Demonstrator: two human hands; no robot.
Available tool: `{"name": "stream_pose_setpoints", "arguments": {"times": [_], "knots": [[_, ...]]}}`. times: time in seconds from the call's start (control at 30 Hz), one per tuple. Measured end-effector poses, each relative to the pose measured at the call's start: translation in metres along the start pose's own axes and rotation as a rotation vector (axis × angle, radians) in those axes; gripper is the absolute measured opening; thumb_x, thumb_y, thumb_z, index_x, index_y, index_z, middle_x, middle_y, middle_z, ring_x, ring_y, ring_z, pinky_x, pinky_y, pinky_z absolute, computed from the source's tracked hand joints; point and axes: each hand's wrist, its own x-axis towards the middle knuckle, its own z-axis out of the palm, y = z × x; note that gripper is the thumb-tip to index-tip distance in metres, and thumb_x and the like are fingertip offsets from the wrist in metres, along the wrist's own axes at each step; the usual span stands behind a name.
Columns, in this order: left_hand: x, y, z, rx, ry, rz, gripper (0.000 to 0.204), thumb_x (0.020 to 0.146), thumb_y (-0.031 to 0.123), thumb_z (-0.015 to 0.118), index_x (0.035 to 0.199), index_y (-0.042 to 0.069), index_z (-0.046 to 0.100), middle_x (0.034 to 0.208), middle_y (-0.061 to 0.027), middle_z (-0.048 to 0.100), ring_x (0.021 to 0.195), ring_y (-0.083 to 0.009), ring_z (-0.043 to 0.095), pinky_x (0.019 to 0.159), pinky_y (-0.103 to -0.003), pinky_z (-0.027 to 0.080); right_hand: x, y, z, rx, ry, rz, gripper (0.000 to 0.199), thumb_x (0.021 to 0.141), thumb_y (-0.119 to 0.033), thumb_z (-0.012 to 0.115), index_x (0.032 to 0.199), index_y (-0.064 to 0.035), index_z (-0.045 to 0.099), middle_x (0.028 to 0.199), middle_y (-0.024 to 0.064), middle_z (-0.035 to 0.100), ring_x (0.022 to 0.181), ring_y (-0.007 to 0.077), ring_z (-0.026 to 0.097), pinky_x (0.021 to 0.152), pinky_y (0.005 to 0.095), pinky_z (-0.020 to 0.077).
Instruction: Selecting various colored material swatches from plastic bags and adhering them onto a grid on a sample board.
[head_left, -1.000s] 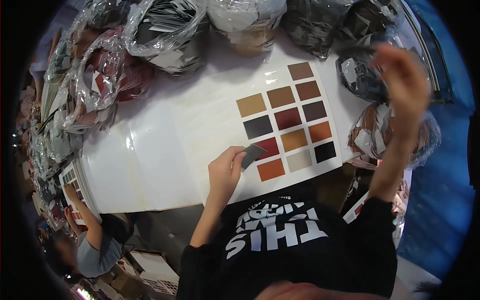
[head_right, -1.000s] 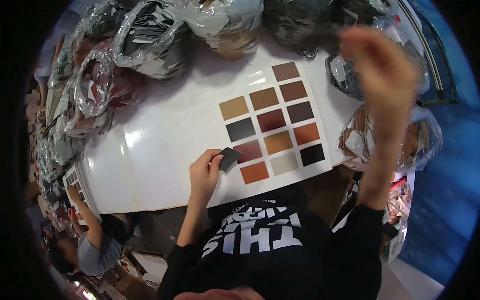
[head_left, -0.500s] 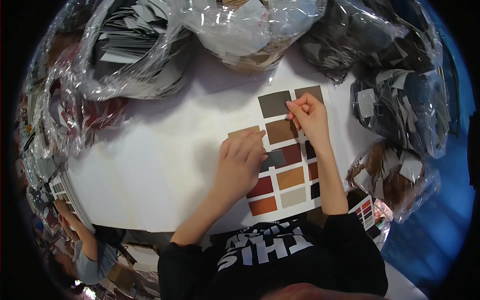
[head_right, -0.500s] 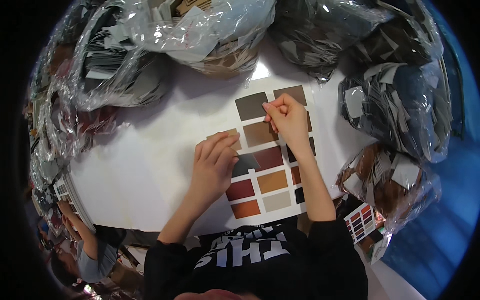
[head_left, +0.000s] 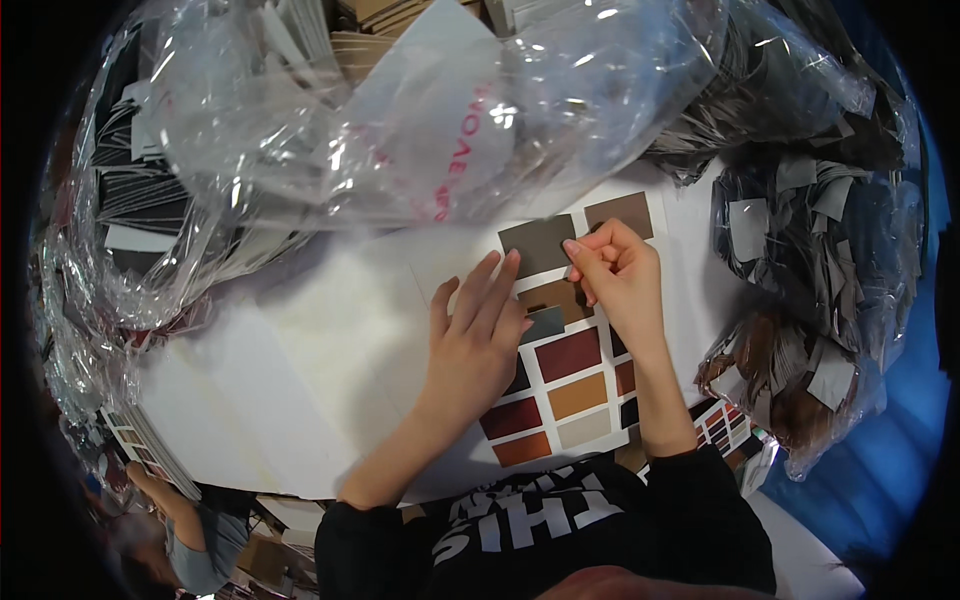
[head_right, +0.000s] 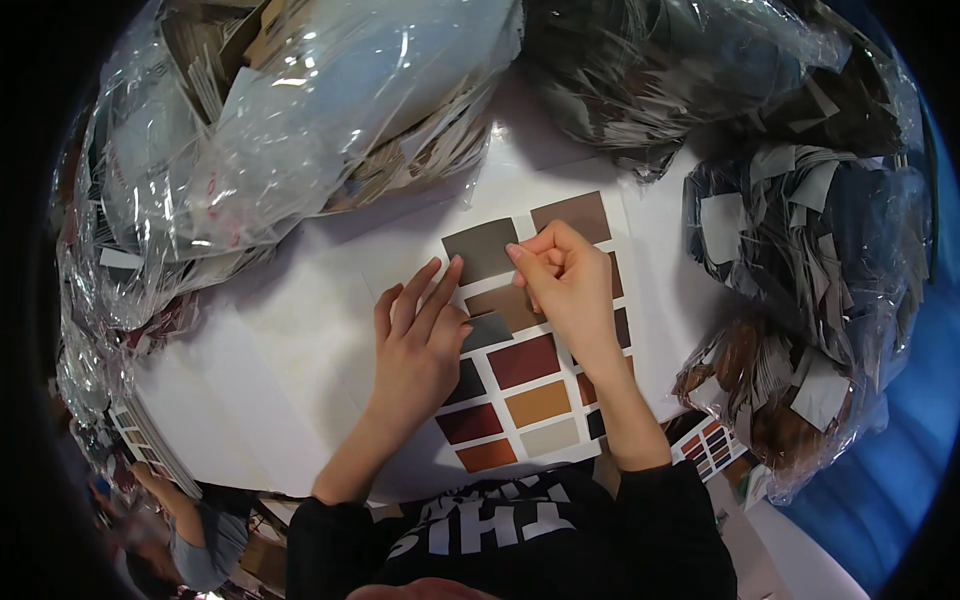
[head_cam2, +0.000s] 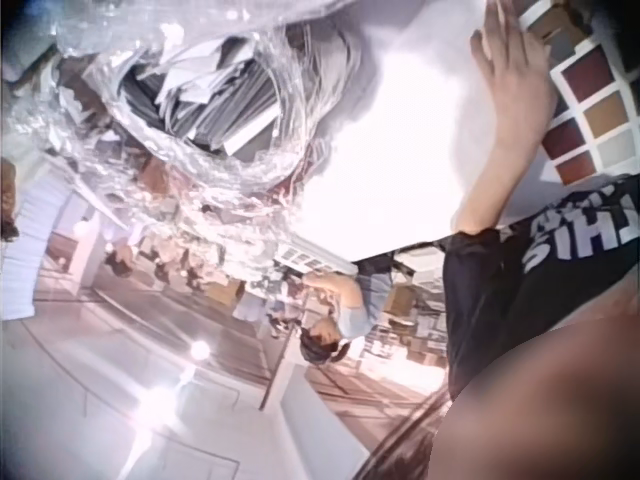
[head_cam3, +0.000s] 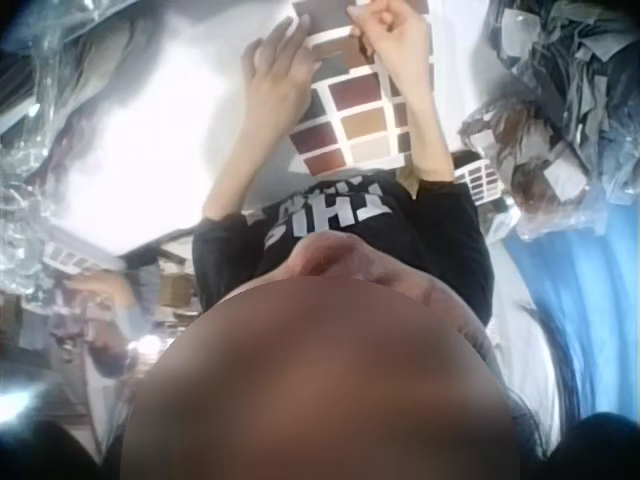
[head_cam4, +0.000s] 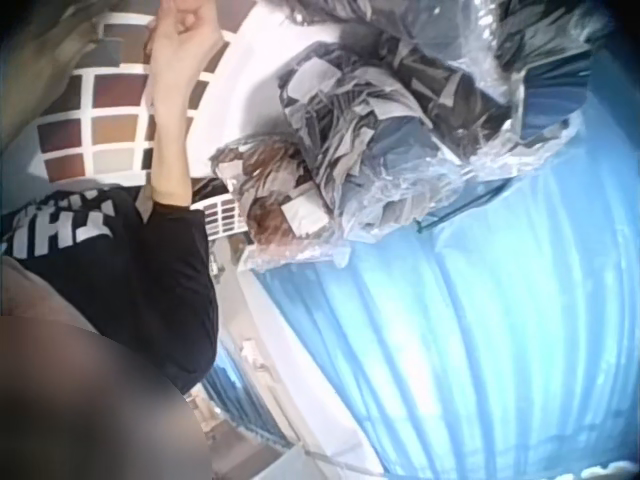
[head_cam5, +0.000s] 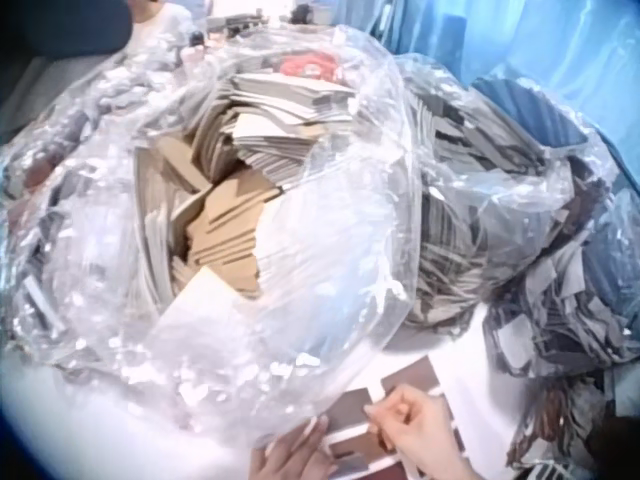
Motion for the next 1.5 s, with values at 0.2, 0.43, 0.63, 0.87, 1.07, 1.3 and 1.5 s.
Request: {"name": "stream_pose_setpoints", "arguments": {"times": [0.2, 0.43, 0.63, 0.87, 1.07, 1.3, 1.5], "knots": [[0.001, -0.001, -0.001, 0.021, -0.02, 0.009, 0.01, 0.079, 0.012, 0.065, 0.083, 0.006, 0.058, 0.14, -0.0065, 0.048, 0.13, -0.0252, 0.042, 0.103, -0.047, 0.033, 0.0, 0.0, 0.002, -0.043, 0.006, -0.002, 0.017, 0.09, -0.01, 0.063, 0.078, -0.0033, 0.053, 0.057, -0.0012, 0.057, 0.045, 0.0006, 0.044, 0.041, 0.0191, 0.0319], [0.003, 0.0, -0.003, 0.012, -0.021, 0.004, 0.009, 0.08, 0.011, 0.064, 0.084, 0.006, 0.057, 0.139, -0.0063, 0.05, 0.129, -0.0252, 0.043, 0.103, -0.047, 0.033, -0.003, -0.003, 0.007, -0.332, 0.086, -0.108, 0.019, 0.087, -0.009, 0.065, 0.079, -0.0024, 0.05, 0.054, 0.0013, 0.055, 0.042, 0.0059, 0.046, 0.042, 0.024, 0.0347], [0.003, 0.0, -0.003, 0.0, -0.023, 0.005, 0.01, 0.08, 0.01, 0.065, 0.084, 0.006, 0.056, 0.139, -0.0062, 0.05, 0.129, -0.0255, 0.044, 0.102, -0.048, 0.033, -0.018, 0.005, 0.001, -0.878, 0.158, -0.556, 0.035, 0.084, -0.012, 0.068, 0.119, -0.0145, 0.064, 0.059, 0.0107, 0.059, 0.05, 0.0261, 0.06, 0.046, 0.0339, 0.0459], [-0.007, -0.006, -0.019, -0.105, 0.033, -0.043, 0.013, 0.076, 0.002, 0.064, 0.085, 0.005, 0.055, 0.135, -0.0066, 0.053, 0.127, -0.0291, 0.045, 0.1, -0.046, 0.034, -0.03, -0.007, 0.008, -0.523, 0.042, -0.504, 0.027, 0.085, -0.007, 0.065, 0.112, -0.0072, 0.066, 0.073, 0.0091, 0.065, 0.053, 0.0124, 0.058, 0.05, 0.0255, 0.0436], [-0.034, -0.014, -0.034, -0.092, 0.063, -0.136, 0.01, 0.078, 0.001, 0.06, 0.085, 0.005, 0.053, 0.132, -0.007, 0.056, 0.126, -0.0308, 0.045, 0.101, -0.045, 0.032, -0.051, -0.001, 0.03, -0.183, -0.318, -0.112, 0.019, 0.082, -0.01, 0.072, 0.098, -0.0027, 0.063, 0.073, 0.004, 0.064, 0.053, 0.005, 0.053, 0.05, 0.0207, 0.0413], [-0.053, -0.032, -0.045, -0.038, 0.102, -0.187, 0.017, 0.077, 0.005, 0.066, 0.092, 0.006, 0.057, 0.131, -0.0058, 0.053, 0.127, -0.0279, 0.044, 0.1, -0.047, 0.032, -0.048, -0.005, 0.063, -0.137, -0.428, 0.01, 0.016, 0.083, -0.013, 0.072, 0.087, -0.0015, 0.061, 0.058, 0.0024, 0.059, 0.049, 0.0057, 0.052, 0.047, 0.0221, 0.0394], [-0.055, -0.039, -0.052, -0.006, 0.246, -0.329, 0.032, 0.079, 0.002, 0.061, 0.111, 0.007, 0.059, 0.137, -0.0051, 0.05, 0.128, -0.0288, 0.042, 0.103, -0.043, 0.028, -0.013, -0.012, 0.063, -0.106, -0.133, -0.065, 0.015, 0.086, -0.01, 0.068, 0.078, -0.0015, 0.058, 0.053, -0.0033, 0.052, 0.047, 0.0014, 0.044, 0.048, 0.0186, 0.0371]]}}
